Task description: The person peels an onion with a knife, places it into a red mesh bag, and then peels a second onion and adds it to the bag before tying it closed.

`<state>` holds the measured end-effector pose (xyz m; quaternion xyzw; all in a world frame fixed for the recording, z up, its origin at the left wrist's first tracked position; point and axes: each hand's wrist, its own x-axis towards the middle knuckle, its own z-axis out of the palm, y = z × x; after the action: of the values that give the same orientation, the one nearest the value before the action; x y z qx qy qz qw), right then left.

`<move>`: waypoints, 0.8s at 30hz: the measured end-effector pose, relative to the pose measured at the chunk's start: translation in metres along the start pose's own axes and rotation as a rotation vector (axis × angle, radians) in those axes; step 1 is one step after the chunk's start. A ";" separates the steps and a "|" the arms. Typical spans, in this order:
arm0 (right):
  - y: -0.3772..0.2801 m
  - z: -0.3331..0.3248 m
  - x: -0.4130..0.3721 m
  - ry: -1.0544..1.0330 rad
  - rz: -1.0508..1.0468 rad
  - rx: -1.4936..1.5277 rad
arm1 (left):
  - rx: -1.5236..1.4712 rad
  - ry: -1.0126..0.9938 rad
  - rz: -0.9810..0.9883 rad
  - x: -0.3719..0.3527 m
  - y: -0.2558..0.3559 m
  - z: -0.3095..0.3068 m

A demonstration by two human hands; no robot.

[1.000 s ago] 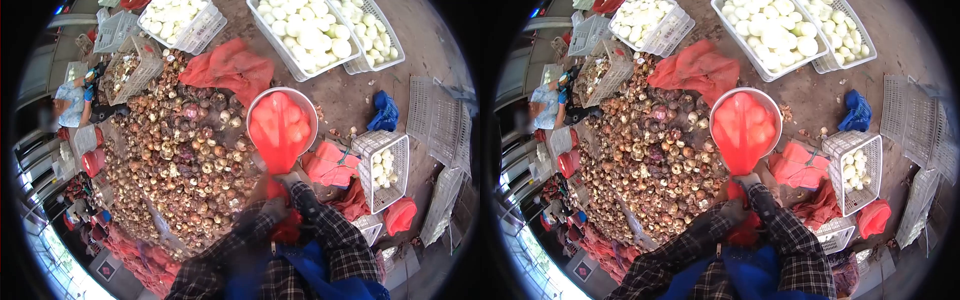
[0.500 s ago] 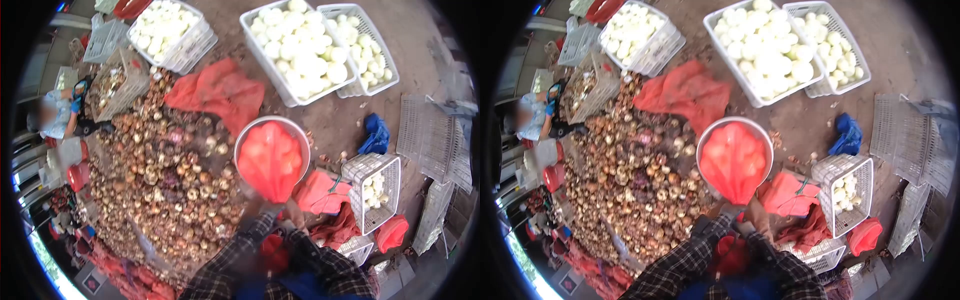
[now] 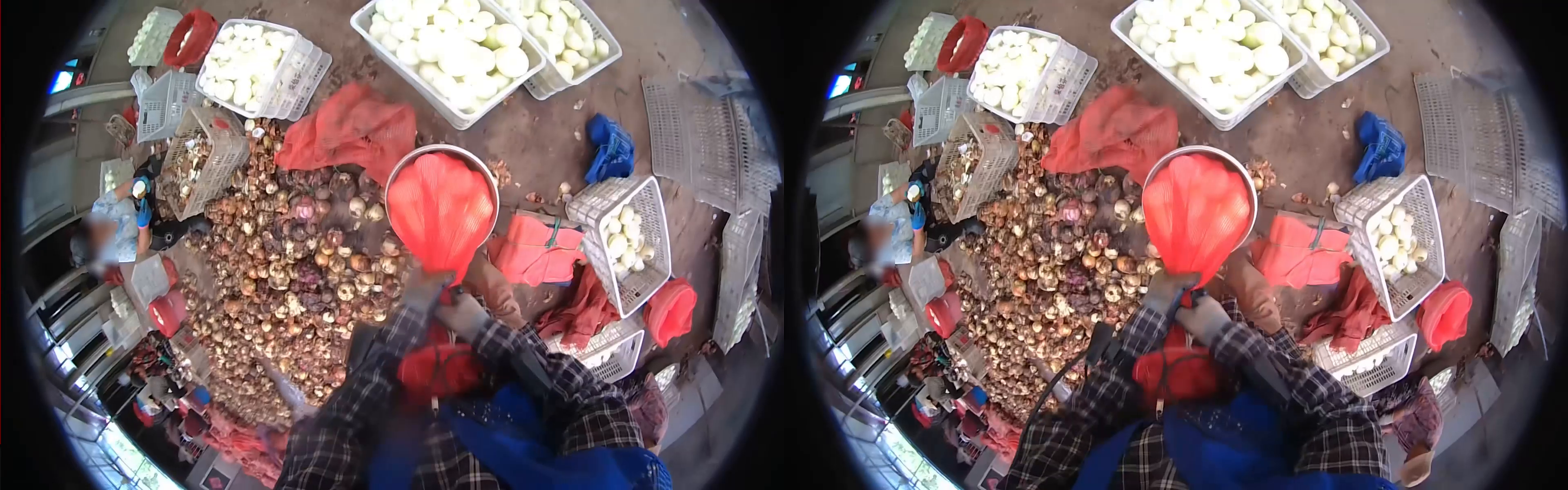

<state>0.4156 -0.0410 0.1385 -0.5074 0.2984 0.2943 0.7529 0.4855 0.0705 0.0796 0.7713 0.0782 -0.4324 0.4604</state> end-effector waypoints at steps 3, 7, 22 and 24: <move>0.027 0.004 0.002 -0.094 0.095 -0.309 | -0.392 -0.047 -0.124 -0.026 0.008 -0.004; 0.017 -0.003 0.013 -0.098 0.283 -0.333 | -0.411 -0.046 -0.150 -0.006 -0.015 0.000; 0.077 -0.061 0.035 -0.208 0.297 -0.218 | 0.084 -0.451 -0.401 0.069 -0.055 0.029; 0.029 -0.094 0.020 -0.133 0.025 -0.496 | 0.329 -0.428 0.020 0.076 -0.124 0.013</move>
<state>0.3926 -0.1171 0.0775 -0.6523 0.1734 0.4004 0.6197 0.4605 0.1094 -0.0587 0.7276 -0.1001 -0.5878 0.3392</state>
